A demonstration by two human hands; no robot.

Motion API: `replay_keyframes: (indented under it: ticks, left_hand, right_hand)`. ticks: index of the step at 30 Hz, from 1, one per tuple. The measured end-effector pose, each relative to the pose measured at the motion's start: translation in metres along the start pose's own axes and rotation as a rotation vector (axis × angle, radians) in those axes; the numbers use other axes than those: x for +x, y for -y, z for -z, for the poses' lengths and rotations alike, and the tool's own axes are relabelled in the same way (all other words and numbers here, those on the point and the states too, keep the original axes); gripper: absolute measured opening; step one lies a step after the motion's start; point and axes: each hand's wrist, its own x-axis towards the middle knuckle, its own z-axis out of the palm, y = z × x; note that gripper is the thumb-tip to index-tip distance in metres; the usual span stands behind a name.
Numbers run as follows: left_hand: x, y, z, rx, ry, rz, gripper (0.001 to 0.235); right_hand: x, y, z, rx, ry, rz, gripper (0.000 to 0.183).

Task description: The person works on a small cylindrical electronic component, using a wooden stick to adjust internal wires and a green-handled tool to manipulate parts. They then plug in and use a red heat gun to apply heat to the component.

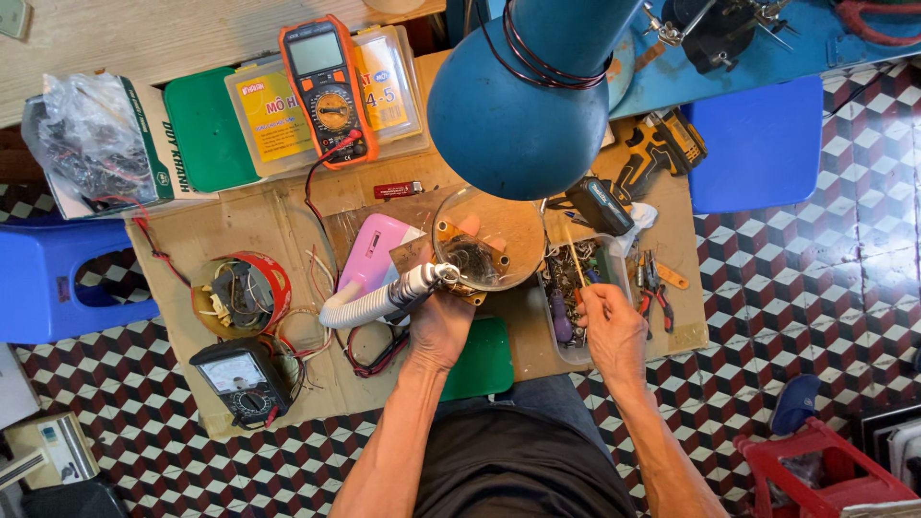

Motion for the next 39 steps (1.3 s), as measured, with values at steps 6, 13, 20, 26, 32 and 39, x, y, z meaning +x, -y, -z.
replay_keyframes:
  ticks: [6,13,20,26,32,39]
  left_hand:
    - [-0.003,-0.002,-0.008,0.021,0.030,-0.005,0.062]
    - [-0.005,0.003,-0.003,-0.064,-0.004,0.011,0.058]
    - [-0.014,0.011,0.006,0.036,0.094,0.009,0.063]
    - [-0.020,0.020,0.005,-0.036,-0.041,0.097,0.057]
    - [-0.022,0.028,0.016,0.149,0.011,0.037,0.056]
    - [0.007,0.043,0.033,0.366,-0.101,0.002,0.055]
  right_hand:
    - [0.020,0.031,-0.027,0.041,-0.028,0.409,0.016]
    - [0.023,0.035,-0.048,0.207,0.151,0.119,0.014]
    - [-0.016,0.019,-0.016,0.247,0.158,0.101,0.020]
    - [-0.052,-0.015,0.089,-0.170,0.210,-0.332,0.026]
    - [-0.066,-0.024,0.094,0.288,0.191,-0.334,0.023]
    - [-0.095,-0.006,0.058,0.633,0.282,-0.303,0.023]
